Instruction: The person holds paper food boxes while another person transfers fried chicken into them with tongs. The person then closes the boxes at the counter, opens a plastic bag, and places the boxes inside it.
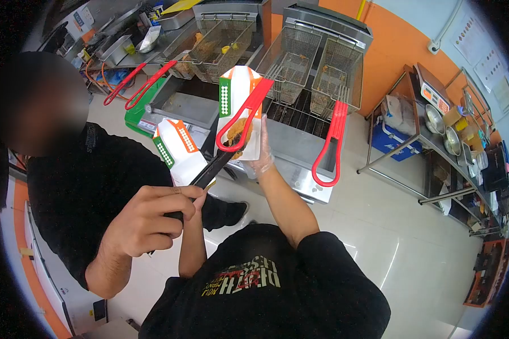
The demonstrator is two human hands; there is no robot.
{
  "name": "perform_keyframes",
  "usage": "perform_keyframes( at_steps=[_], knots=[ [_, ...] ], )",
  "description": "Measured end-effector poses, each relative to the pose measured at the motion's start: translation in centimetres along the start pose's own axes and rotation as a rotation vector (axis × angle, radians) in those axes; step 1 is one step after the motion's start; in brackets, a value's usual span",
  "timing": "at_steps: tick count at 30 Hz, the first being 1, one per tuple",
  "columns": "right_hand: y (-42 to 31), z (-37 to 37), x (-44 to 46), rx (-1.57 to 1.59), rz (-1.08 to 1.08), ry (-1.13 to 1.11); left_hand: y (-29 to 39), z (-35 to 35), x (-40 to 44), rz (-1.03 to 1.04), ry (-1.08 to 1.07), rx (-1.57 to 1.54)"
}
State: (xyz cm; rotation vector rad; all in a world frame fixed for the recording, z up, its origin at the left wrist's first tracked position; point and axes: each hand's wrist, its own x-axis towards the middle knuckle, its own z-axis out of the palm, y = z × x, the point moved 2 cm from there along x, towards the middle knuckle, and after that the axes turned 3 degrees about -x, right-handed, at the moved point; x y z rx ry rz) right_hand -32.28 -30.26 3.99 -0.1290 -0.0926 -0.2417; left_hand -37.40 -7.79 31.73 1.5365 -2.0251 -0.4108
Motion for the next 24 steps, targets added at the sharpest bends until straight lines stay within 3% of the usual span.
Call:
perform_keyframes(
  at_steps=[3, 5, 7, 9, 11, 12, 19, 24],
  knots=[
    [0.4, -0.9, -0.7, 0.049, -0.002, -0.038, -0.3, -0.9, 0.3, 0.08, -0.029, -0.056],
    [0.4, -1.8, -1.0, 0.071, -0.014, -0.049, -1.5, -0.5, -1.7, 0.111, 0.083, -0.16],
    [0.4, -1.6, -1.2, 0.09, -0.028, -0.033, -5.4, 3.1, -6.4, -0.01, 0.509, -0.561],
    [0.0, -1.4, -1.5, -0.007, -0.051, -0.02, -13.0, 11.3, -10.7, -0.033, 1.182, -1.279],
    [-0.2, -1.2, -1.8, -0.047, -0.063, 0.041, -22.0, 18.7, -11.8, -0.017, 1.479, -1.814],
    [-0.5, -2.1, -1.7, -0.096, -0.04, 0.139, -25.0, 21.1, -11.1, -0.022, 1.517, -1.99],
    [-1.0, -0.8, -3.6, -0.003, 0.085, 0.16, -24.0, 20.9, -9.6, -0.041, 1.281, -1.949],
    [0.2, -0.4, -4.3, 0.094, 0.055, 0.096, -24.8, 21.6, -10.0, -0.145, 1.332, -1.919]
  ],
)
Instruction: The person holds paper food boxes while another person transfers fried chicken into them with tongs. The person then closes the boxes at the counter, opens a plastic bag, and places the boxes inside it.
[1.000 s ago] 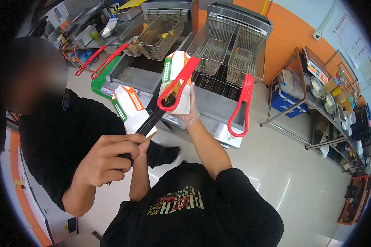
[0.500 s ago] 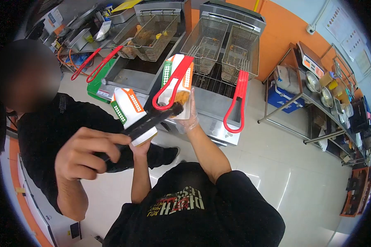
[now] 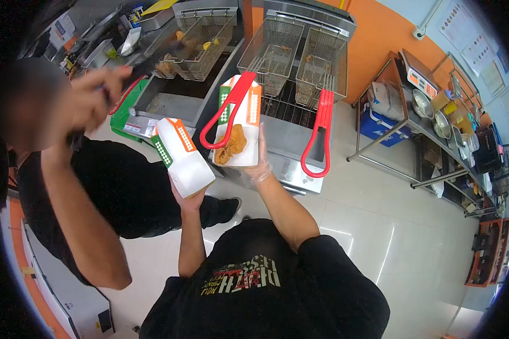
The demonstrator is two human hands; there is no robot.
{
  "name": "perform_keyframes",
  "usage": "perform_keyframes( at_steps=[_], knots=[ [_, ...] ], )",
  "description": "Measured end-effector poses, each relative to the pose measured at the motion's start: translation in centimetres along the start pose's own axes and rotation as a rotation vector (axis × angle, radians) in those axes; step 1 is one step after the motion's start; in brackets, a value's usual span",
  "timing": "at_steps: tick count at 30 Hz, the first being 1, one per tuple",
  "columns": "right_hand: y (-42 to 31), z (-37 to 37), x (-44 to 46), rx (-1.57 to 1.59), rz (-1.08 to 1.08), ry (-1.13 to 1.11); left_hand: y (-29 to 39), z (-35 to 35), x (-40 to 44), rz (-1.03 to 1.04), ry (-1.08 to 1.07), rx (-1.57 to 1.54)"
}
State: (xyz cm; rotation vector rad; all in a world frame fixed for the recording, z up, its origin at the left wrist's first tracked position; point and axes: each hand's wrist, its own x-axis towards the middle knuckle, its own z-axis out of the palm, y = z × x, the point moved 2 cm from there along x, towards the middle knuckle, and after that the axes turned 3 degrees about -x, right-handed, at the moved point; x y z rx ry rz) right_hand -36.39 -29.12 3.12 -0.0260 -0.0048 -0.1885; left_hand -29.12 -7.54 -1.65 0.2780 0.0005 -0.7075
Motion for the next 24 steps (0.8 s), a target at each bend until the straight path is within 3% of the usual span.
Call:
perform_keyframes(
  at_steps=[5, 10, 24],
  knots=[
    [-0.2, -1.2, 0.3, -0.065, -0.013, -0.013, 0.2, 1.0, -0.1, 0.019, 0.034, 0.053],
    [-0.1, -1.2, -0.4, -0.125, -0.058, 0.05, 0.6, 1.0, -0.1, 0.0, 0.109, -0.083],
    [-3.8, -2.5, -0.6, -0.146, -0.15, 0.058, 0.7, 2.0, 2.6, 0.063, 0.008, -0.028]
  ],
)
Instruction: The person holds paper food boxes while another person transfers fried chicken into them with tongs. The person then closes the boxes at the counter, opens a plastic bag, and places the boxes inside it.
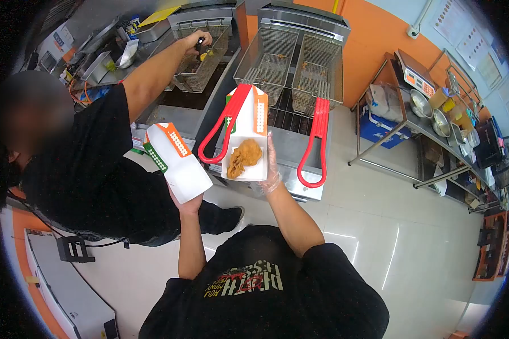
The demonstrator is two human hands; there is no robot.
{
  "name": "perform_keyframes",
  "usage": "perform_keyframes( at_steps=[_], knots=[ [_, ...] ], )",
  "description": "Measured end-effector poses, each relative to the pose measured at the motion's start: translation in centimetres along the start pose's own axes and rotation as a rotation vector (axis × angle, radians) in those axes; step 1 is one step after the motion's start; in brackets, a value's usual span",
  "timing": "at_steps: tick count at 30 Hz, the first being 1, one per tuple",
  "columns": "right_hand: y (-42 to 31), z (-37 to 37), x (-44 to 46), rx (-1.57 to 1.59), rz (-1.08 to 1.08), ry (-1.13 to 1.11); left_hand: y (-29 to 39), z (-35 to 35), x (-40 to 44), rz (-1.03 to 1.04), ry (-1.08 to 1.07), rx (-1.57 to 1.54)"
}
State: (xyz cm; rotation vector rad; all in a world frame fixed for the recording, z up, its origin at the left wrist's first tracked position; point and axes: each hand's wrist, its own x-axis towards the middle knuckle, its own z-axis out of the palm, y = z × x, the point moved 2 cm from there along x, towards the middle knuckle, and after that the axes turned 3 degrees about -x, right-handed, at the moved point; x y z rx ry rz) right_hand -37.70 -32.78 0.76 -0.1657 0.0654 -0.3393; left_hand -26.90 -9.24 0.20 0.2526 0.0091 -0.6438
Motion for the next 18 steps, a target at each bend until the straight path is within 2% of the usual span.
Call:
perform_keyframes(
  at_steps=[2, 4, 6, 8, 10, 12, 18],
  knots=[
    [0.2, -0.1, -0.6, -0.012, -0.011, 0.04, -0.4, 0.4, 0.6, 0.021, -0.043, 0.06],
    [0.4, 0.3, -1.4, -0.008, -0.004, 0.033, -0.6, -0.3, 1.5, 0.185, -0.122, 0.525],
    [0.7, 0.6, -2.0, 0.018, 0.018, 0.035, -0.5, -0.6, 2.4, 0.029, -0.087, 0.117],
    [0.8, 0.9, -2.8, 0.028, 0.026, 0.04, -0.8, -0.5, 2.9, 0.139, -0.1, 0.461],
    [0.7, 0.8, -3.4, 0.01, 0.018, 0.073, -1.2, 0.5, 3.3, 0.107, -0.077, 0.431],
    [0.5, 0.6, -3.7, 0.011, 0.017, 0.089, -1.2, 1.2, 3.5, -0.067, -0.006, 0.031],
    [-0.6, -0.3, -4.3, 0.001, 0.016, 0.082, -1.5, 1.5, 3.8, -0.109, -0.086, -0.076]
  ],
)
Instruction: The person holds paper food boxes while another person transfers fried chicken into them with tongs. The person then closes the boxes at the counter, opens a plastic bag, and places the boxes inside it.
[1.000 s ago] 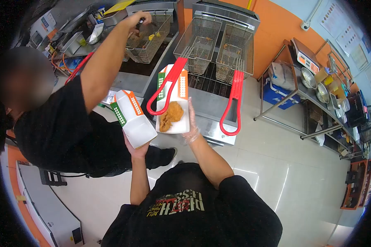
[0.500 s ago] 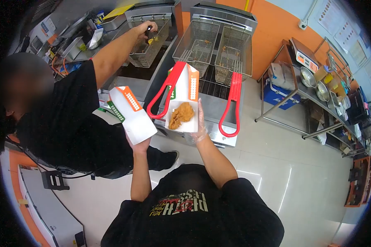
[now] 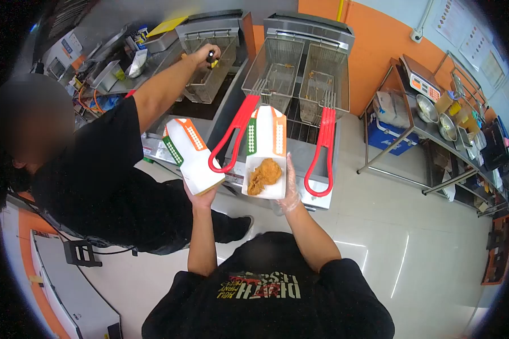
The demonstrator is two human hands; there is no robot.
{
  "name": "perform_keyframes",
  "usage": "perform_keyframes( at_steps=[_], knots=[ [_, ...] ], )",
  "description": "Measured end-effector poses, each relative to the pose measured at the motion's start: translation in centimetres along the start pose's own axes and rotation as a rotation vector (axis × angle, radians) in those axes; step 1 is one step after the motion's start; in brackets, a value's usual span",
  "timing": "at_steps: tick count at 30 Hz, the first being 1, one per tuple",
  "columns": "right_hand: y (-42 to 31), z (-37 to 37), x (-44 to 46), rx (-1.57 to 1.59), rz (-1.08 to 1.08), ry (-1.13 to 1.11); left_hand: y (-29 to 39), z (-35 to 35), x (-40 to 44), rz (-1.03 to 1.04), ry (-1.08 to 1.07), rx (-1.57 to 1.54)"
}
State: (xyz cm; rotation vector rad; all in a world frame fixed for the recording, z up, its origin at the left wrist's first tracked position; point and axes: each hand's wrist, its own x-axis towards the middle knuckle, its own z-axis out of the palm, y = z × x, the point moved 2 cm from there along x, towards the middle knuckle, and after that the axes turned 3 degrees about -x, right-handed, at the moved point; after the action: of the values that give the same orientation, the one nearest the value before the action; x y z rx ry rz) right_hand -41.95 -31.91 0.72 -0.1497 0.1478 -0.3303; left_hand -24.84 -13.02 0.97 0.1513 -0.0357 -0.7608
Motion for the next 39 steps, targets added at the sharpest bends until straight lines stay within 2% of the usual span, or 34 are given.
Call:
perform_keyframes(
  at_steps=[5, 8, 11, 15, 21, 25, 33, 39],
  knots=[
    [-0.2, -0.1, -1.0, -0.006, 0.052, -0.015, 0.4, -1.7, 0.7, 0.135, 0.091, 0.175],
    [-0.1, -0.4, -1.0, -0.014, 0.056, -0.015, 0.1, -0.2, 0.5, 0.039, 0.03, 0.005],
    [-0.1, -0.8, -1.1, -0.019, 0.082, -0.011, 0.6, -1.4, 0.5, 0.083, 0.047, 0.122],
    [0.2, -3.9, -0.3, -0.039, 0.079, 0.044, 0.9, -0.9, 0.5, 0.098, 0.053, 0.033],
    [0.2, -1.3, -1.4, -0.105, -0.007, 0.062, 1.2, 0.3, 0.7, 0.089, 0.096, -0.002],
    [0.1, -2.4, -1.7, -0.072, 0.04, 0.022, 0.9, -0.2, 0.8, 0.099, 0.129, 0.017],
    [0.2, -2.9, -2.2, -0.197, -0.004, 0.14, 0.1, 0.8, 0.9, 0.064, 0.128, 0.003],
    [0.2, -4.1, -2.2, -0.127, 0.007, 0.105, -0.2, 0.1, 1.0, 0.074, 0.122, 0.011]
  ],
)
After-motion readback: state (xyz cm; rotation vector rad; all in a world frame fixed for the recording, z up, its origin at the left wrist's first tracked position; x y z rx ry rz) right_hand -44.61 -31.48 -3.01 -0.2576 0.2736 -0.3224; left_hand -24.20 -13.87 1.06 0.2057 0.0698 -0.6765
